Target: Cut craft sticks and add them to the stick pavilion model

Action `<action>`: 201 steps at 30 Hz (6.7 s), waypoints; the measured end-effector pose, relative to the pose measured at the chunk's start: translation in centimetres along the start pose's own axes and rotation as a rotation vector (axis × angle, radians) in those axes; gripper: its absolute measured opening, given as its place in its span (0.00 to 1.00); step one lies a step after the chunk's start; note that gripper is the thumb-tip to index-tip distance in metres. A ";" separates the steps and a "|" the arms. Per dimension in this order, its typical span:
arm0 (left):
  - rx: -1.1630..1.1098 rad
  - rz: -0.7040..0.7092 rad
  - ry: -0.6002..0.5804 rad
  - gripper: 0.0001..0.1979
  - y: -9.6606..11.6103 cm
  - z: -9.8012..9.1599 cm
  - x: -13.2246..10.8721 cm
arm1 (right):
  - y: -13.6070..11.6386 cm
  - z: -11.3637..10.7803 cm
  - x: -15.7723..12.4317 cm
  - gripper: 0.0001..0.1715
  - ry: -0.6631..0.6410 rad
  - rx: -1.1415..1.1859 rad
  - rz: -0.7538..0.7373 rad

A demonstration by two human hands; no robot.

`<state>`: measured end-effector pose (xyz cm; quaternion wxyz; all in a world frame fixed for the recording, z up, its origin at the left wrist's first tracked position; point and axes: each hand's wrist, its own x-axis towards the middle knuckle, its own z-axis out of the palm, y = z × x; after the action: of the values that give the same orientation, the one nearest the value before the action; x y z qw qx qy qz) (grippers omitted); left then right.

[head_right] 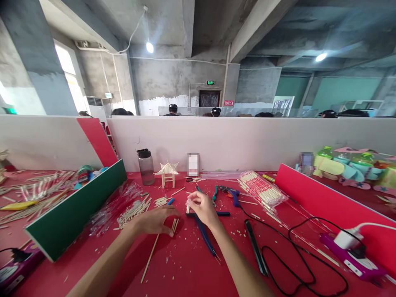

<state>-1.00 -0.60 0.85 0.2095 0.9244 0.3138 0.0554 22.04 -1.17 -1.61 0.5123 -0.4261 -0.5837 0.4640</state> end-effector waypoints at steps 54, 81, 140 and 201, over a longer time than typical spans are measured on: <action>0.246 0.190 0.369 0.25 1.1 1.2 1.3 | 0.9 3.1 -1.1 0.29 -0.090 0.292 0.110; -0.041 0.185 0.432 0.38 1.6 1.3 1.0 | -1.2 2.0 -1.3 0.31 -0.151 0.363 0.180; -0.185 0.168 0.515 0.25 2.5 0.7 0.7 | -2.4 2.2 -1.9 0.32 -0.202 0.443 0.215; -0.262 0.070 0.366 0.26 1.7 -0.1 0.5 | -0.5 2.0 -0.9 0.32 -0.140 0.231 0.208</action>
<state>0.29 -1.51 1.66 0.2655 0.8741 0.3046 0.2695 20.11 -2.32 -1.42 0.4651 -0.3893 -0.5135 0.6069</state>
